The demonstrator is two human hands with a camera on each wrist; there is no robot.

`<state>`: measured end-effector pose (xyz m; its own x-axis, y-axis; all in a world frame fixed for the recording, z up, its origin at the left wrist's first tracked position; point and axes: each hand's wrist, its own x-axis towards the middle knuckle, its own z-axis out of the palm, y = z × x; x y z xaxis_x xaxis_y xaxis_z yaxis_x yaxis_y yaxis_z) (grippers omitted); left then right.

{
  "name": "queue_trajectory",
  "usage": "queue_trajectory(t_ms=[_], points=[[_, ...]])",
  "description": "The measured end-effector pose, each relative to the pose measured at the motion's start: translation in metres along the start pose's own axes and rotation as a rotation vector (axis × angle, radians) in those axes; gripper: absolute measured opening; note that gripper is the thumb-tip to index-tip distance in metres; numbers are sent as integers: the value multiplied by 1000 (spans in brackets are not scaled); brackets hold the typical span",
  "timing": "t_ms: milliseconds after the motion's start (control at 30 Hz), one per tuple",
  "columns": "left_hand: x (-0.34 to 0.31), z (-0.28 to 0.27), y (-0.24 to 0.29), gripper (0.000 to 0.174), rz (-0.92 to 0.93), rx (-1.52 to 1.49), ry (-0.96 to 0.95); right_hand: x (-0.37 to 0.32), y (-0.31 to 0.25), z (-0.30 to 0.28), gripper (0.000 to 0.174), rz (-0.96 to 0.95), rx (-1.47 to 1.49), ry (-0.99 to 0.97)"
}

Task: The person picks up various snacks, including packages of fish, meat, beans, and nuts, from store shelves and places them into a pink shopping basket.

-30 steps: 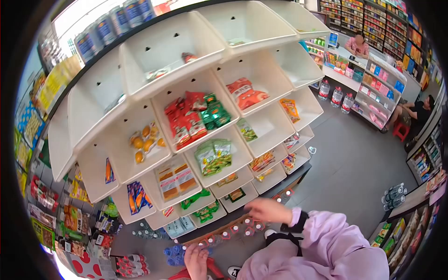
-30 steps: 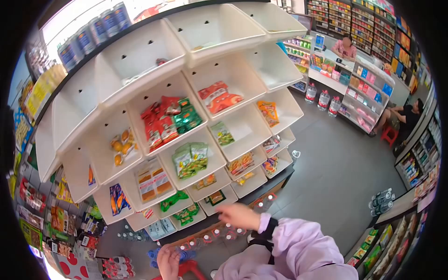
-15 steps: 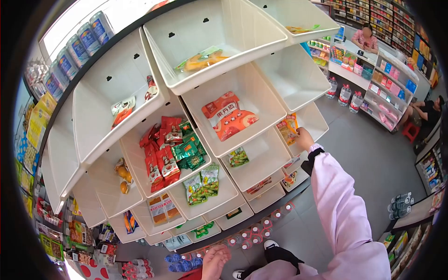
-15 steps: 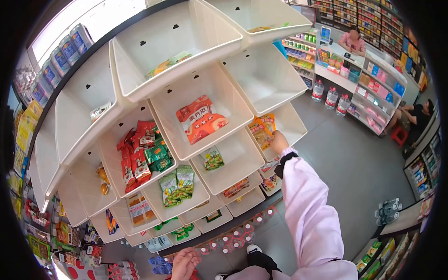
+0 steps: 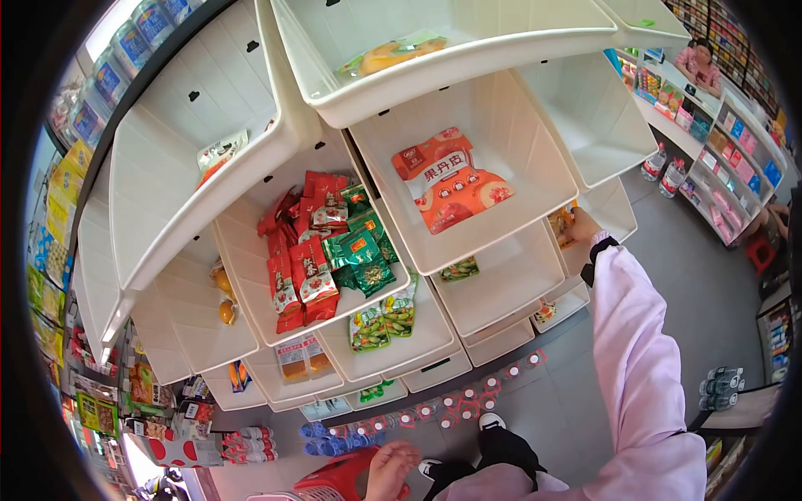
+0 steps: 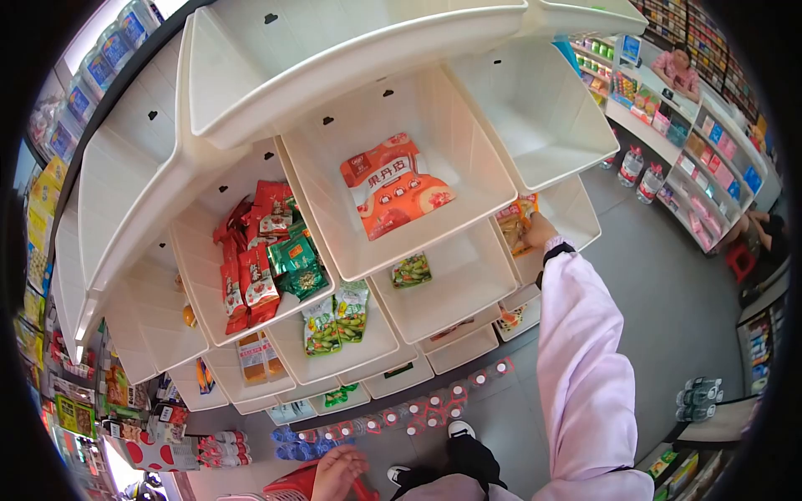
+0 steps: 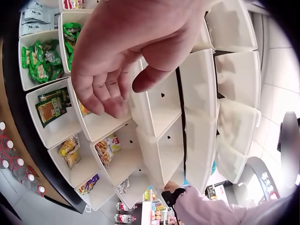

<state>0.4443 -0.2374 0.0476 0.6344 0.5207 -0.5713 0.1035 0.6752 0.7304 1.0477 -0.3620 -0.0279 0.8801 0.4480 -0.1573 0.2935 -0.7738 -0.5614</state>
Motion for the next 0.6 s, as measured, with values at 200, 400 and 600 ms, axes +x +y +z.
queue_trajectory(t_ms=[200, 400, 600], points=[[6, 9, 1, 24, -22, -19, -3, -12, -5, -21, 35, 195, 129, -58], [18, 12, -2, 20, 15, -7, -98, -57, -19, -60, 27, 160, 664, 30], [17, 33, 5, 23, 39, 45, -224, -140, -42, -124, 21, -52, 869, 10]])
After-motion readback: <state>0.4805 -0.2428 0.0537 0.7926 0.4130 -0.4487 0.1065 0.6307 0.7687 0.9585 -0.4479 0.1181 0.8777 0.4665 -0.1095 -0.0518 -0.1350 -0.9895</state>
